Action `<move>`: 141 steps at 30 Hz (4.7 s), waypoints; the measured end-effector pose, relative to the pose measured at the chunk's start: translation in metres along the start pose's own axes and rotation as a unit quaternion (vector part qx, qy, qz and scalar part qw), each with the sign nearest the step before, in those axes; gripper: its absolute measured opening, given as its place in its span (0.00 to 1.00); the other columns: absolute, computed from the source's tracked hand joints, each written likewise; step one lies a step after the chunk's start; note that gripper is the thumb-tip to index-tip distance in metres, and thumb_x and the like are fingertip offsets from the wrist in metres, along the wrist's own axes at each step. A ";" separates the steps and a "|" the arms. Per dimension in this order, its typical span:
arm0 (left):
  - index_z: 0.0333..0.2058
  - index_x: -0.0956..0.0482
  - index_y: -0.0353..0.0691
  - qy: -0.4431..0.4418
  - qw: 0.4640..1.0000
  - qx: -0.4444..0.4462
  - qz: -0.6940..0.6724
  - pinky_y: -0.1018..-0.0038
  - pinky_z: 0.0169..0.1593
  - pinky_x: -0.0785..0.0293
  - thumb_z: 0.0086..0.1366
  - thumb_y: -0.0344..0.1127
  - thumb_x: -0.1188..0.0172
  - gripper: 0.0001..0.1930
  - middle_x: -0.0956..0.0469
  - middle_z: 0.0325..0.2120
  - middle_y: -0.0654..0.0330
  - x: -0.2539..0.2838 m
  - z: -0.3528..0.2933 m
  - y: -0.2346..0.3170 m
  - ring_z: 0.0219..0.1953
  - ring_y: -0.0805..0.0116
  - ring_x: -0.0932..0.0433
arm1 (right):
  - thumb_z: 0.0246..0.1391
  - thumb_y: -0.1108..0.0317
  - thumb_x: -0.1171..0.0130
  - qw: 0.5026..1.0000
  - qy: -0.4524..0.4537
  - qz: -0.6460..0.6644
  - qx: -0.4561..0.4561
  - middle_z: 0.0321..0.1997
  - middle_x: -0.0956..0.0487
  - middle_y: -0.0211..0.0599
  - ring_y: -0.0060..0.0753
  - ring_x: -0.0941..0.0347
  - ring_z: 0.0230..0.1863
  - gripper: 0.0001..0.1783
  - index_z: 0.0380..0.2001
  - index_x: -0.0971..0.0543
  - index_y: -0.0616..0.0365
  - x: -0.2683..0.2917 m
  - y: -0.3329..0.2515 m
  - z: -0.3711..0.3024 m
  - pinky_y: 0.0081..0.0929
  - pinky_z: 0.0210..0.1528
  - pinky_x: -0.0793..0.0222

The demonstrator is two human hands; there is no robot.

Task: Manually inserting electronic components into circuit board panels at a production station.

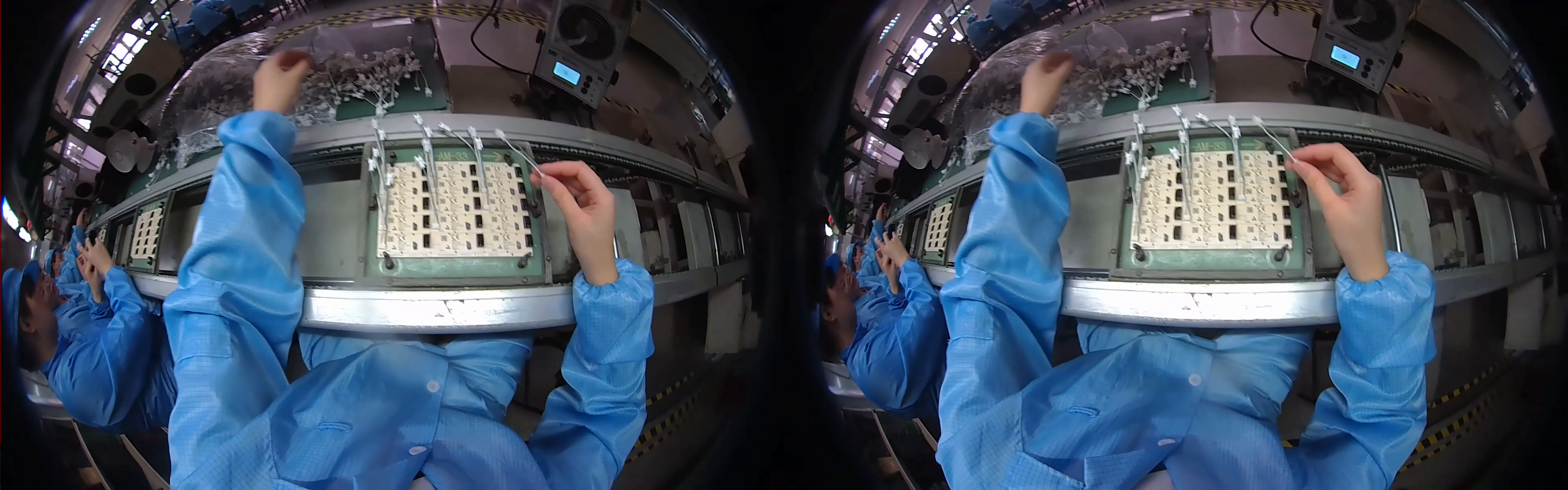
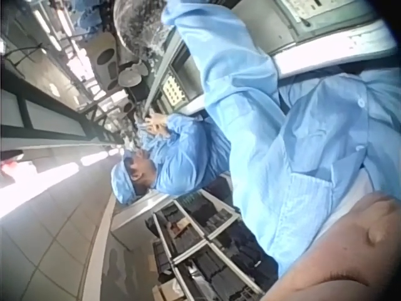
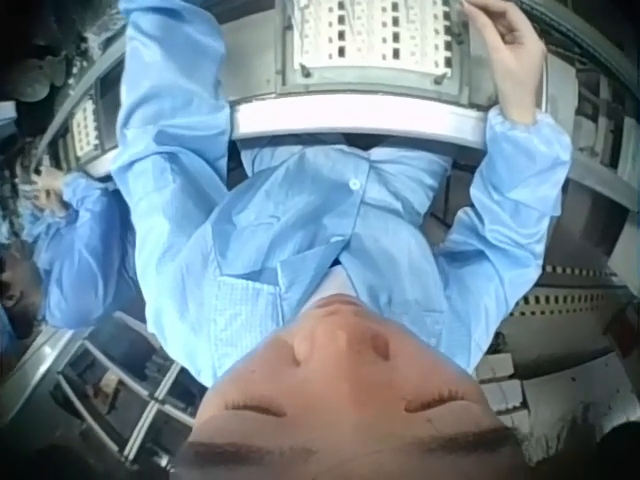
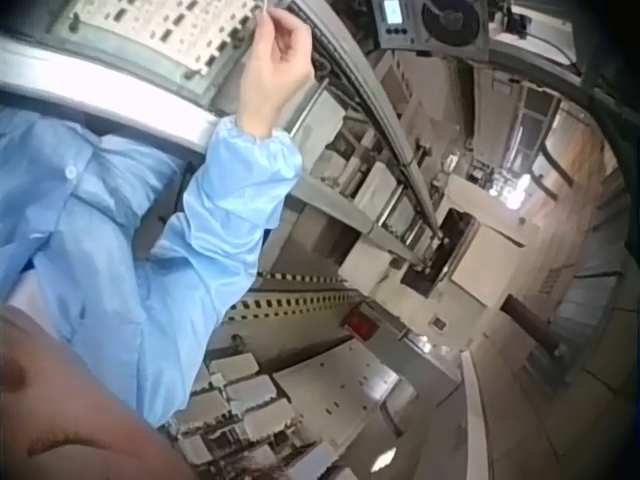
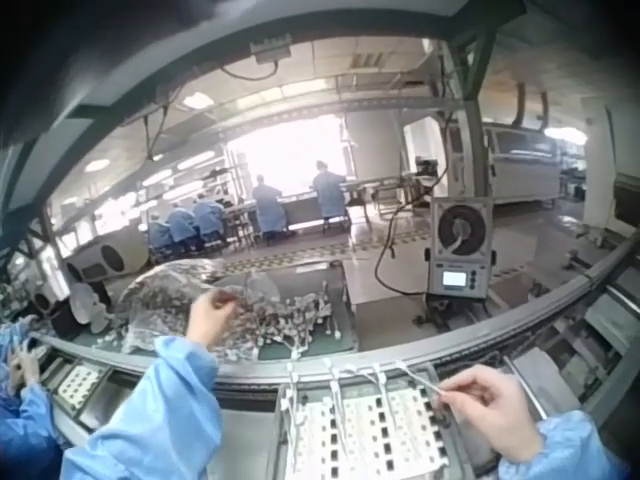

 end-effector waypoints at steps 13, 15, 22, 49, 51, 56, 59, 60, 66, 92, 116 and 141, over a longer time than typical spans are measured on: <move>0.38 0.20 0.49 0.053 0.951 -0.225 0.203 0.66 0.34 0.30 0.61 0.35 0.39 0.06 0.16 0.30 0.65 0.006 -0.079 0.106 0.32 0.62 0.18 | 0.53 0.70 0.36 0.926 -0.129 -0.296 0.194 0.31 0.21 0.30 0.31 0.31 0.33 0.03 0.31 0.19 0.56 -0.055 -0.005 -0.011 0.29 0.43 0.41; 0.38 0.20 0.49 0.063 0.947 -0.237 0.206 0.66 0.34 0.30 0.61 0.35 0.38 0.06 0.16 0.30 0.65 0.016 -0.091 0.110 0.32 0.62 0.18 | 0.52 0.70 0.36 0.923 -0.139 -0.307 0.186 0.30 0.23 0.29 0.30 0.31 0.33 0.03 0.30 0.19 0.56 -0.061 -0.006 -0.013 0.29 0.44 0.42; 0.42 0.19 0.42 0.026 0.983 -0.162 0.078 0.72 0.39 0.23 0.62 0.33 0.36 0.10 0.17 0.32 0.61 0.037 -0.105 0.097 0.33 0.70 0.19 | 0.51 0.70 0.34 0.924 -0.133 -0.336 0.127 0.27 0.25 0.26 0.29 0.32 0.33 0.03 0.29 0.19 0.55 -0.075 -0.003 -0.019 0.28 0.45 0.44; 0.36 0.19 0.41 -0.092 0.978 -0.178 -0.056 0.71 0.41 0.25 0.59 0.29 0.35 0.06 0.18 0.30 0.62 0.018 -0.168 0.154 0.34 0.67 0.19 | 0.54 0.68 0.40 0.857 -0.258 -0.425 0.137 0.33 0.23 0.34 0.38 0.29 0.39 0.06 0.32 0.17 0.58 -0.079 -0.042 -0.004 0.33 0.49 0.40; 0.34 0.20 0.43 -0.071 0.961 -0.265 0.037 0.67 0.43 0.29 0.56 0.28 0.34 0.07 0.19 0.29 0.63 0.009 -0.189 0.174 0.32 0.67 0.21 | 0.55 0.66 0.41 0.870 -0.232 -0.415 0.131 0.34 0.22 0.37 0.43 0.27 0.39 0.08 0.31 0.18 0.59 -0.076 -0.032 0.030 0.34 0.43 0.34; 0.29 0.23 0.44 -0.158 0.933 -0.289 0.143 0.65 0.43 0.33 0.51 0.32 0.41 0.05 0.23 0.25 0.66 -0.013 -0.231 0.190 0.34 0.64 0.26 | 0.57 0.62 0.42 0.839 -0.102 -0.494 0.204 0.38 0.21 0.36 0.43 0.26 0.46 0.09 0.37 0.17 0.53 -0.130 -0.016 0.138 0.42 0.50 0.37; 0.29 0.23 0.43 -0.209 0.926 -0.283 0.140 0.63 0.44 0.35 0.52 0.31 0.40 0.04 0.25 0.24 0.65 -0.038 -0.236 0.199 0.35 0.63 0.28 | 0.57 0.61 0.43 0.848 -0.109 -0.503 0.124 0.43 0.20 0.36 0.42 0.28 0.56 0.12 0.40 0.16 0.49 -0.141 0.022 0.183 0.51 0.57 0.41; 0.29 0.23 0.43 -0.223 0.929 -0.265 0.130 0.63 0.44 0.36 0.52 0.31 0.39 0.04 0.25 0.25 0.65 -0.043 -0.235 0.195 0.36 0.62 0.28 | 0.57 0.61 0.43 0.850 -0.105 -0.501 0.121 0.43 0.20 0.36 0.42 0.28 0.56 0.12 0.40 0.16 0.49 -0.146 0.034 0.193 0.51 0.57 0.41; 0.28 0.22 0.44 -0.243 0.944 -0.207 0.084 0.64 0.45 0.39 0.51 0.32 0.36 0.05 0.26 0.31 0.66 -0.048 -0.231 0.192 0.39 0.61 0.30 | 0.56 0.61 0.42 0.818 -0.110 -0.536 0.175 0.41 0.22 0.33 0.40 0.29 0.54 0.08 0.35 0.19 0.50 -0.169 0.075 0.210 0.52 0.55 0.40; 0.29 0.18 0.45 -0.325 0.917 -0.163 0.165 0.63 0.46 0.38 0.54 0.30 0.36 0.03 0.24 0.30 0.64 -0.060 -0.208 0.210 0.41 0.59 0.29 | 0.55 0.78 0.41 0.962 -0.215 0.146 0.088 0.32 0.17 0.40 0.26 0.19 0.34 0.04 0.34 0.23 0.66 -0.073 0.003 0.147 0.24 0.38 0.22; 0.34 0.18 0.41 -0.266 0.907 -0.242 0.220 0.60 0.49 0.39 0.57 0.33 0.37 0.06 0.24 0.38 0.63 -0.054 -0.240 0.233 0.49 0.55 0.31 | 0.57 0.69 0.38 0.986 -0.047 -0.098 0.129 0.32 0.17 0.34 0.23 0.21 0.34 0.09 0.38 0.19 0.61 -0.027 0.006 0.097 0.22 0.40 0.24; 0.42 0.20 0.45 -0.121 0.971 -0.201 0.037 0.64 0.53 0.35 0.58 0.29 0.40 0.12 0.22 0.38 0.64 0.021 -0.188 0.105 0.47 0.57 0.30 | 0.51 0.73 0.35 0.891 -0.088 -0.407 0.179 0.31 0.19 0.26 0.29 0.26 0.37 0.03 0.31 0.17 0.55 -0.076 -0.016 -0.046 0.30 0.49 0.44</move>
Point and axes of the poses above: each hand's wrist, its own z-axis towards the middle knuckle, its own x-axis out of the back of the hand, y = z × x, the point moved 5 cm from there along z, towards the middle knuckle
